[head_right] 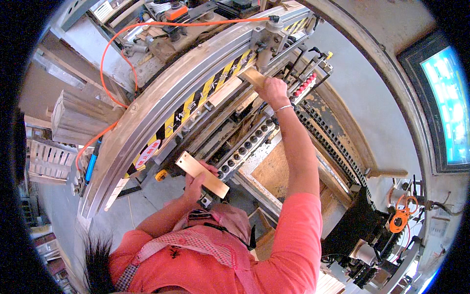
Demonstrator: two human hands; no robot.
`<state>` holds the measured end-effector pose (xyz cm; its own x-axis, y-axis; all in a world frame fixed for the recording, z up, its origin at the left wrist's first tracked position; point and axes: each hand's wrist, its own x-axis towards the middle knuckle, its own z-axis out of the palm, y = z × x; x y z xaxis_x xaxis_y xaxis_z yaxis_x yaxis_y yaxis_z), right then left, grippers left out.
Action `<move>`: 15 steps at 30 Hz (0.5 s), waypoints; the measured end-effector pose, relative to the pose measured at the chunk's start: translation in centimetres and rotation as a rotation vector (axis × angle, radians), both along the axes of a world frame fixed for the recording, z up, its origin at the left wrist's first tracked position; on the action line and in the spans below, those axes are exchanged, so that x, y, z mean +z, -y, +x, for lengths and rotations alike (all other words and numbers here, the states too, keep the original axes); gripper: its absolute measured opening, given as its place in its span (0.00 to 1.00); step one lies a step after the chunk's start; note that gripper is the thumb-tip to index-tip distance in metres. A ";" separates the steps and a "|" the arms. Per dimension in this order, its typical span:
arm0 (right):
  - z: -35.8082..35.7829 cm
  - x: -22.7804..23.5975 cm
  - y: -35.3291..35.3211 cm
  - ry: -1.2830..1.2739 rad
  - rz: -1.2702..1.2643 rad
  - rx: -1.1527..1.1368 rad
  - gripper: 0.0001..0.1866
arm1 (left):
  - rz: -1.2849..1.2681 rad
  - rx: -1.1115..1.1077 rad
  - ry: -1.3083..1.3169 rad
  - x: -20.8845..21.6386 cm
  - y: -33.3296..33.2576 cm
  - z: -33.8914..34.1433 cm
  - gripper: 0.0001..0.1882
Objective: The person repeatedly picks up small wooden blocks from a stack, places them into a woodworking machine, and retrieves the processed pieces. They then place the finished pieces onto a nearby table. This cycle is performed continuously throughout the video.
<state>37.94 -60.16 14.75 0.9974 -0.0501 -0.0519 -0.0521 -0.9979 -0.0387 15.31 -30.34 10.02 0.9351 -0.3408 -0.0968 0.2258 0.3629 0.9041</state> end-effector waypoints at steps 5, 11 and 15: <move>0.0 -0.3 0.0 0.007 0.022 -0.028 0.27 | 0.025 -0.011 0.013 -0.2 -0.1 0.3 0.14; 0.1 0.1 -0.3 0.045 0.008 0.015 0.26 | -0.036 0.039 -0.101 -0.2 0.0 0.1 0.14; 0.4 -0.5 -0.4 0.005 0.019 -0.034 0.27 | -0.041 0.025 -0.103 -0.7 -0.2 0.2 0.14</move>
<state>38.35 -59.78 14.27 0.9954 -0.0830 -0.0485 -0.0857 -0.9947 -0.0574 15.54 -30.11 9.37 0.9294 -0.3227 -0.1794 0.3070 0.4057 0.8609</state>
